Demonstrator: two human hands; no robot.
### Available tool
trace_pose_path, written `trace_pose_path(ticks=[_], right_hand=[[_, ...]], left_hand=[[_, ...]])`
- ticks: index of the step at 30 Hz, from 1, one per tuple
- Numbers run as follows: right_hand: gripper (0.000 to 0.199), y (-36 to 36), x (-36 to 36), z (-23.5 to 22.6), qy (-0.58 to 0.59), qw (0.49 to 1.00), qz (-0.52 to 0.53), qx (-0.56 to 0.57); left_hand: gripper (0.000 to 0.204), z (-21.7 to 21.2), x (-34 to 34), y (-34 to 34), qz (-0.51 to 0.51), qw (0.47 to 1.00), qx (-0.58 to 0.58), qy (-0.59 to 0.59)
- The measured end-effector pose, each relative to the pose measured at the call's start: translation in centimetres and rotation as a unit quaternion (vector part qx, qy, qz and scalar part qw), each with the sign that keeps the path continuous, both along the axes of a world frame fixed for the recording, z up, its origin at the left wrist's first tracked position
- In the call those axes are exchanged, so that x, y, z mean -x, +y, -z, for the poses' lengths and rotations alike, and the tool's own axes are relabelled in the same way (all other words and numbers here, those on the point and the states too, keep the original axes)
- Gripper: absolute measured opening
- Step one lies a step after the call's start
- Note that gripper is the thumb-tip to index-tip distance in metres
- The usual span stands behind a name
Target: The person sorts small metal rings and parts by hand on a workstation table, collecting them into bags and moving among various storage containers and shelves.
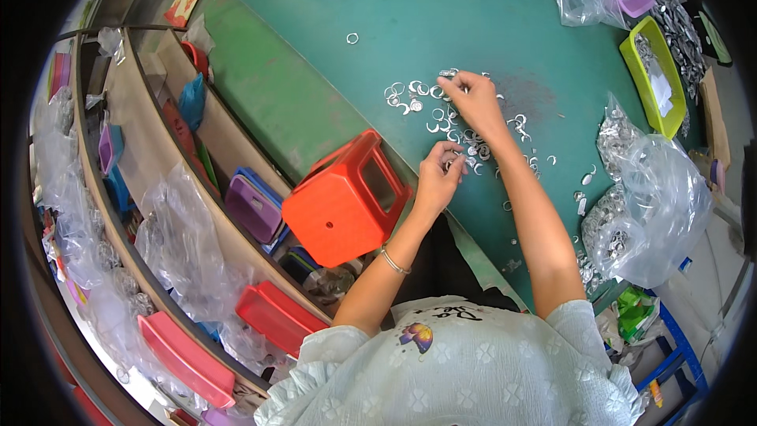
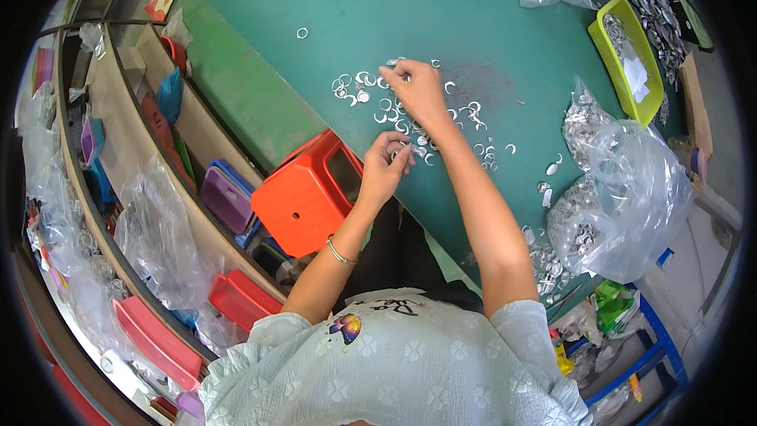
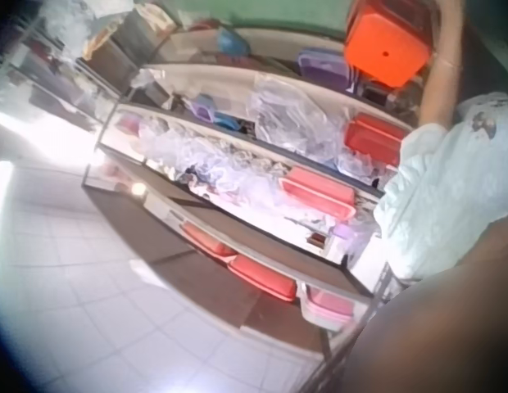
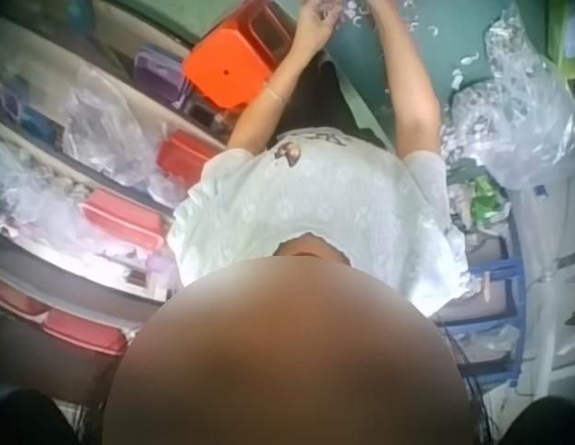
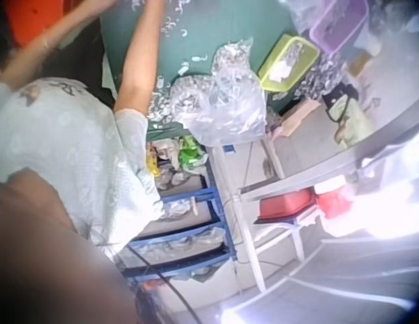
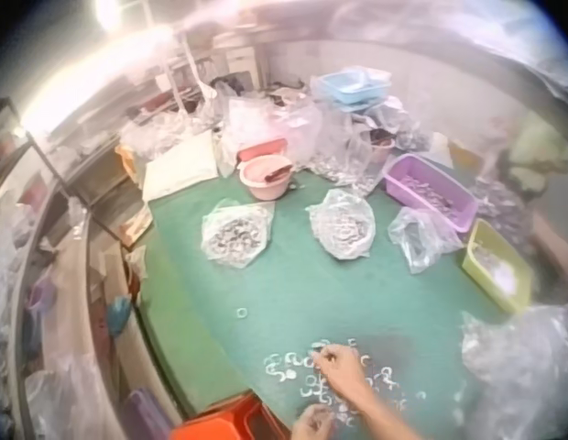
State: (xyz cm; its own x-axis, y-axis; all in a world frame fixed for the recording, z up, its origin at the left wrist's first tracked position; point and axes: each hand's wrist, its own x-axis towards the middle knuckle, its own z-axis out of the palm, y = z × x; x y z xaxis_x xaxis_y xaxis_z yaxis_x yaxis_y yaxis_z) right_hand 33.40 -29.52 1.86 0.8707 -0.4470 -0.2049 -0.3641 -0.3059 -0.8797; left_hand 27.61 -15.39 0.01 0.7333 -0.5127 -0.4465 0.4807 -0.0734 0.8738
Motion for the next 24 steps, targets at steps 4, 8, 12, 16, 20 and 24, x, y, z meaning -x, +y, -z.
trace_pose_path(ticks=[4,8,12,16,20,24], right_hand=[[0.020,1.9,-0.6,1.3,-0.054,0.971,-0.077,0.218],[0.018,2.2,-0.8,1.5,-0.023,0.941,-0.167,0.292],[0.016,2.1,-0.7,1.9,-0.027,0.925,-0.183,0.333],[0.012,1.9,-0.1,2.1,-0.074,0.979,-0.083,0.173],[0.012,-0.4,0.9,0.6,-0.007,0.890,0.063,-0.451],[0.014,-1.5,2.3,0.0,-0.004,0.814,0.160,-0.558]], left_hand=[[0.016,-0.3,0.3,0.6,0.036,0.996,-0.057,-0.051],[0.018,-0.1,0.1,1.4,-0.049,0.998,-0.046,-0.016],[0.018,0.0,-0.6,2.0,-0.126,0.992,0.001,0.007],[0.019,0.0,-3.3,2.6,-0.187,0.975,-0.085,-0.079],[0.024,0.3,-7.3,2.9,-0.159,0.905,-0.268,-0.291],[0.029,0.0,-9.0,2.0,-0.115,0.857,-0.345,-0.365]])
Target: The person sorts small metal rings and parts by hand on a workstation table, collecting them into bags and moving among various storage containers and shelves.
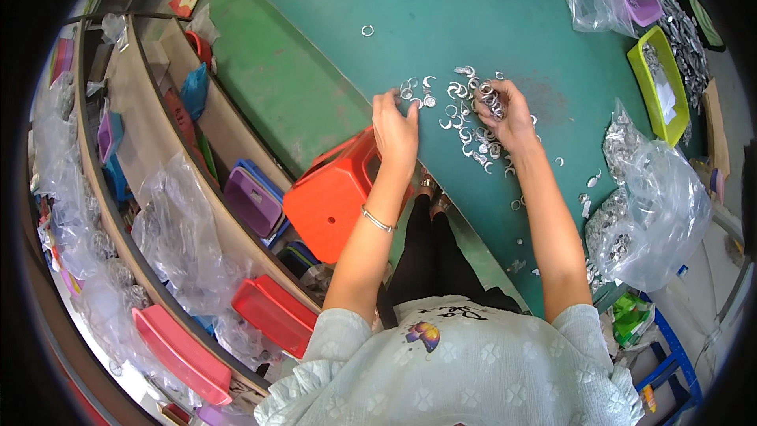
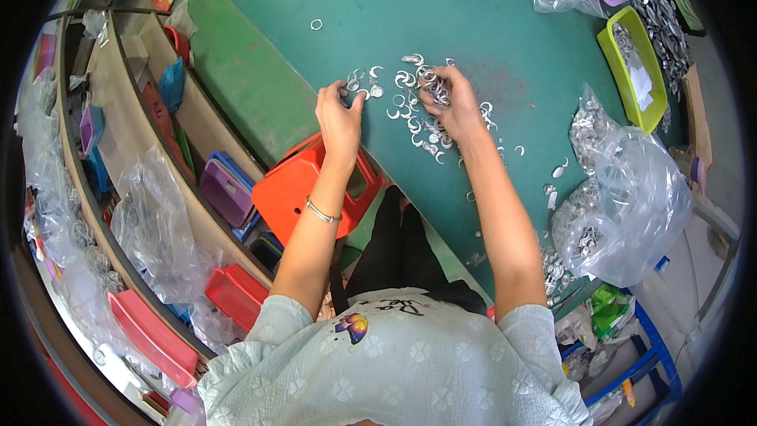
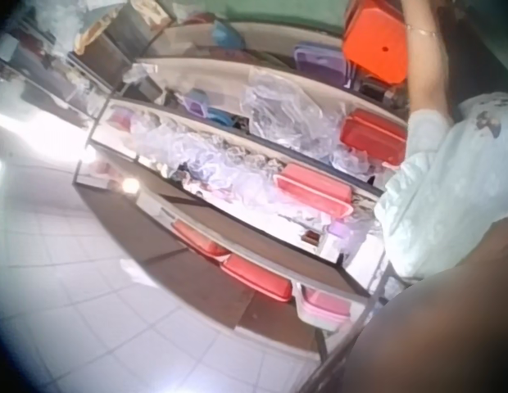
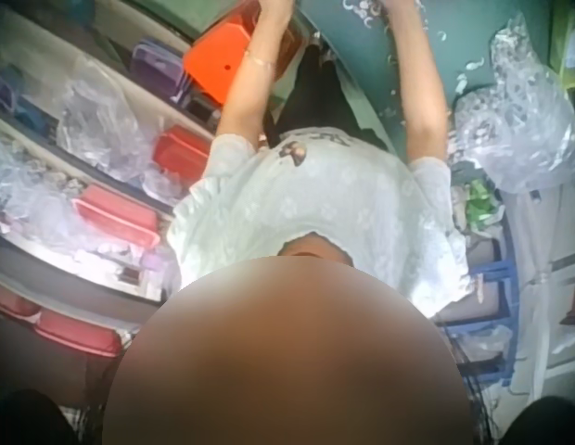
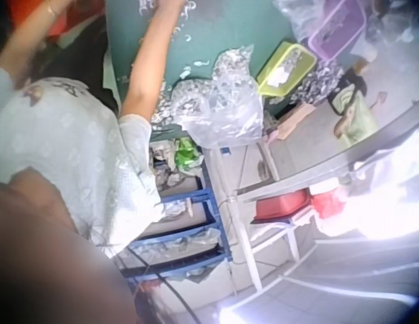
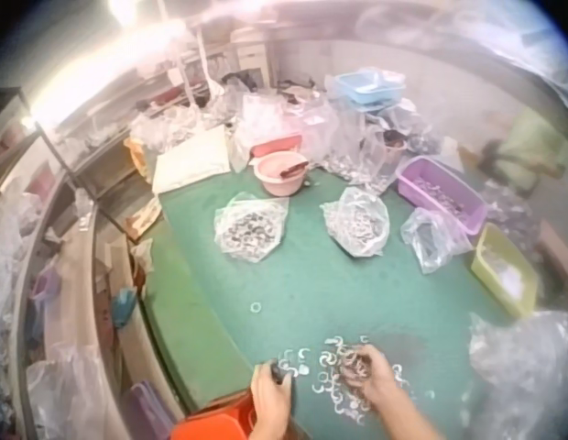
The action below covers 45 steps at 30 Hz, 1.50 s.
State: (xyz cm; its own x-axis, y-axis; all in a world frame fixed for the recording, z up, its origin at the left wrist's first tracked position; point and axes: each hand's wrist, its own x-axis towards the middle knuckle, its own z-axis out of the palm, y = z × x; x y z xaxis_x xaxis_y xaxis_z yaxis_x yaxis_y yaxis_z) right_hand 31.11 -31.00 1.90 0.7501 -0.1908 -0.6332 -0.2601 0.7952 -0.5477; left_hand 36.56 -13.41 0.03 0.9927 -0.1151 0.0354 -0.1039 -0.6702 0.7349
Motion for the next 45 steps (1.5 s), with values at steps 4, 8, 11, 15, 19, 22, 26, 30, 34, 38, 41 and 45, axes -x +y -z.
trace_pose_path(ticks=[4,8,11,15,19,22,26,30,34,38,41,45], right_hand=[[0.013,-0.7,1.5,-1.1,0.028,0.989,-0.054,0.136],[0.008,-2.1,3.5,-0.8,0.041,0.977,-0.121,0.174],[0.007,-1.8,4.6,-0.9,0.039,0.972,-0.113,0.205],[0.016,-1.8,6.2,-0.5,0.060,0.963,-0.100,0.244],[0.021,-1.5,7.6,-1.0,0.066,0.945,-0.109,0.301],[0.017,-1.4,8.5,-0.5,0.087,0.942,-0.078,0.314],[0.013,-1.1,9.5,-0.3,0.106,0.939,-0.032,0.325],[0.011,-1.1,10.7,-1.2,0.117,0.942,-0.007,0.314],[0.011,-1.0,12.1,-1.5,0.122,0.935,-0.009,0.332],[0.022,-1.1,13.9,-1.8,0.005,0.992,0.078,0.101],[0.034,-1.1,15.6,-0.9,-0.140,0.974,0.125,-0.123],[0.032,0.7,17.1,0.4,-0.105,0.942,0.168,-0.273]], left_hand=[[0.027,0.0,-0.7,-0.1,0.056,0.998,-0.027,0.006],[0.016,0.4,-0.7,-0.3,0.076,0.997,-0.003,-0.017],[0.010,0.4,-0.8,-0.4,0.078,0.994,0.035,-0.063],[0.013,-0.4,0.3,-1.0,0.070,0.992,0.102,-0.021],[0.015,0.1,3.4,-2.1,0.090,0.945,0.249,0.191],[0.016,-0.9,6.2,-3.0,0.076,0.872,0.338,0.345],[0.017,-0.3,8.9,-3.5,0.083,0.858,0.337,0.378],[0.017,-0.7,10.4,-4.0,0.097,0.850,0.320,0.408],[0.016,-0.6,11.5,-4.3,0.124,0.854,0.306,0.401],[0.016,0.3,12.4,-4.5,0.140,0.860,0.320,0.372],[0.016,0.6,12.9,-4.6,0.152,0.869,0.299,0.363],[0.014,-0.7,13.9,-5.1,0.151,0.859,0.315,0.374]])
